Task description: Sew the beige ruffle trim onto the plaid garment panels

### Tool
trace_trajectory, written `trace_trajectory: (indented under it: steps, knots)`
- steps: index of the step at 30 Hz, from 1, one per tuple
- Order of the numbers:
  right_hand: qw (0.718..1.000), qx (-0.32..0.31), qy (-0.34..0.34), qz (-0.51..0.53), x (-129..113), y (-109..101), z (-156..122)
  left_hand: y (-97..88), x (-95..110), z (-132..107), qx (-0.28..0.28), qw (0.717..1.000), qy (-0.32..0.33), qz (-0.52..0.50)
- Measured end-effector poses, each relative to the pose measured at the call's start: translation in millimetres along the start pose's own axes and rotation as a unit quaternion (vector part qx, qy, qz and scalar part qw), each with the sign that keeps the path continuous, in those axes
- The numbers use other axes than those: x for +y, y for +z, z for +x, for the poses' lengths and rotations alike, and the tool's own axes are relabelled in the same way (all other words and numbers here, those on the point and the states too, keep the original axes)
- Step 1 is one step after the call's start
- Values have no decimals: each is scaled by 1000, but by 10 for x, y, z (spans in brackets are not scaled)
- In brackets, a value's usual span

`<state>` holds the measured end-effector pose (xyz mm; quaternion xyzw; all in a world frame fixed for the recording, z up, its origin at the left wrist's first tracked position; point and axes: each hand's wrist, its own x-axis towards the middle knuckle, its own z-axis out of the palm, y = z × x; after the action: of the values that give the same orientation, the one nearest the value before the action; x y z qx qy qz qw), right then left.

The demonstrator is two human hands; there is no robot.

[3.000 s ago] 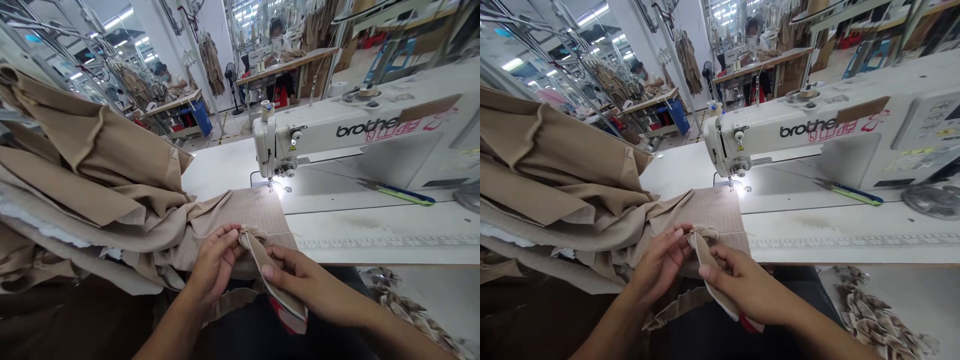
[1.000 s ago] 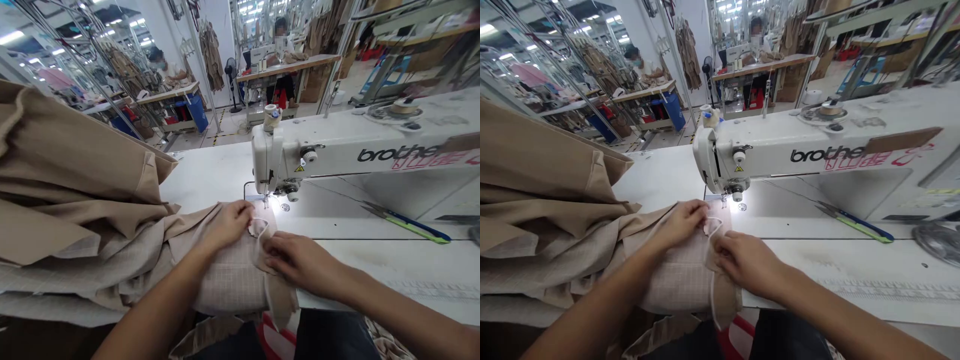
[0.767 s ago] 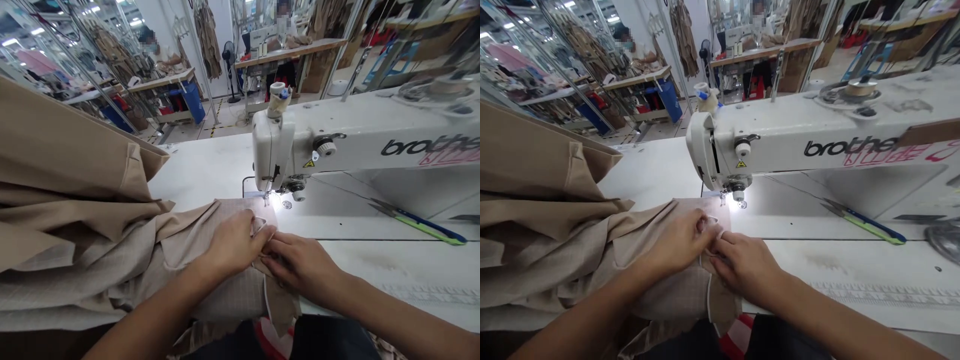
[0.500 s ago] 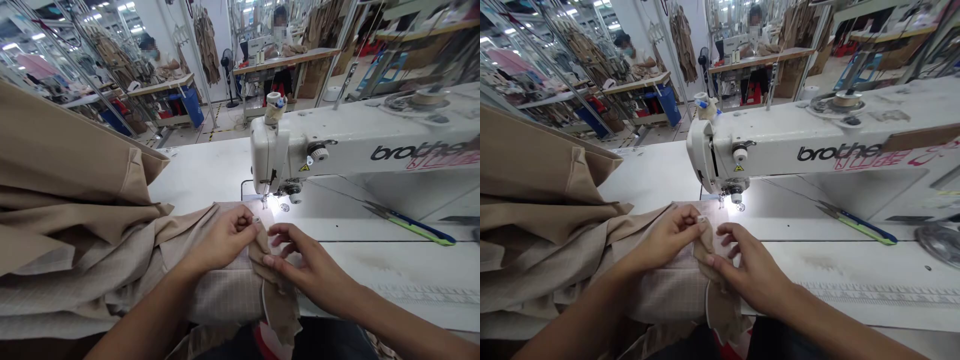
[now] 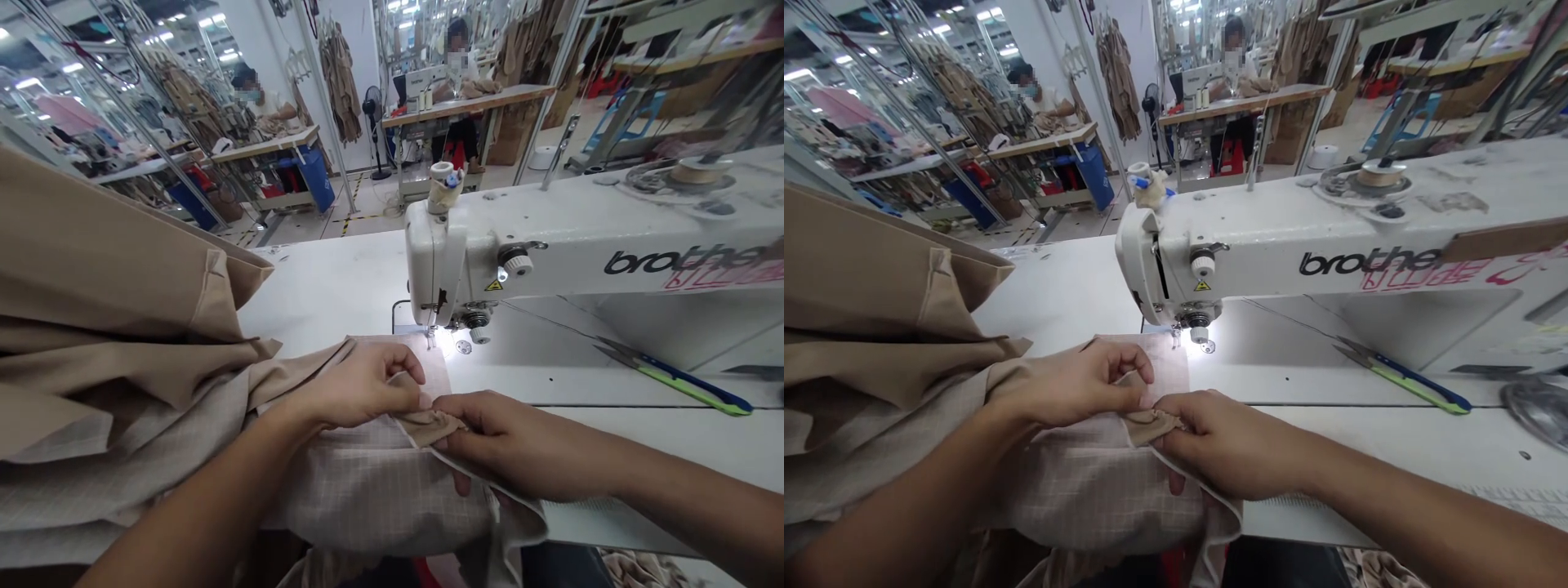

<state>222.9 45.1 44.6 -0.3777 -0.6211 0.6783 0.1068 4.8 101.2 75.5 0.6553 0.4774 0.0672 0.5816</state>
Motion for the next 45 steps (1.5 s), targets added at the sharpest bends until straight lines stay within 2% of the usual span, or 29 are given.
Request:
trace_trajectory:
  steps: [2,4,9,11,13,16,18,20,22,26,30,34,37,39,42,45]
  knots:
    - [999,-28,31,15,-6,-64,28,-69,-10,-6,-36,996,-16,78]
    - [998,-35,51,31,1,-122,63,-152,-22,-8,-77,992,-23,98]
    - [1000,-9,2,-2,38,-212,153,-330,18,20,-121,971,-7,207]
    - [999,7,-48,-18,59,-240,175,-388,54,39,-137,972,5,191]
    - [996,5,-87,-3,85,-268,192,-436,75,66,-141,983,18,114]
    - [991,-35,-95,89,135,-288,224,-478,55,127,-108,993,35,-25]
    - [979,-54,-82,179,175,-271,253,-490,23,179,-76,994,40,-69]
    - [964,-56,-59,252,220,-236,281,-505,-3,229,-68,996,34,-38]
    - [953,-58,-35,296,265,-199,300,-536,-10,269,-96,995,14,30]
    - [947,-38,-15,320,342,-165,309,-635,19,316,-137,988,-8,74]
    - [954,-9,-21,298,371,-174,306,-689,12,338,-105,992,1,67]
    - [984,45,-53,164,333,-158,287,-656,-35,314,-100,983,-41,150]
    - [991,87,-50,83,298,-131,260,-630,-46,253,-91,974,-62,197]
    - [992,101,-51,57,296,-127,250,-617,-41,222,-67,986,-39,150]
    - [992,98,-54,59,317,-151,255,-568,-48,260,-14,999,34,-16]
    - [992,18,-34,123,306,-174,241,-447,-116,421,68,990,97,-78]
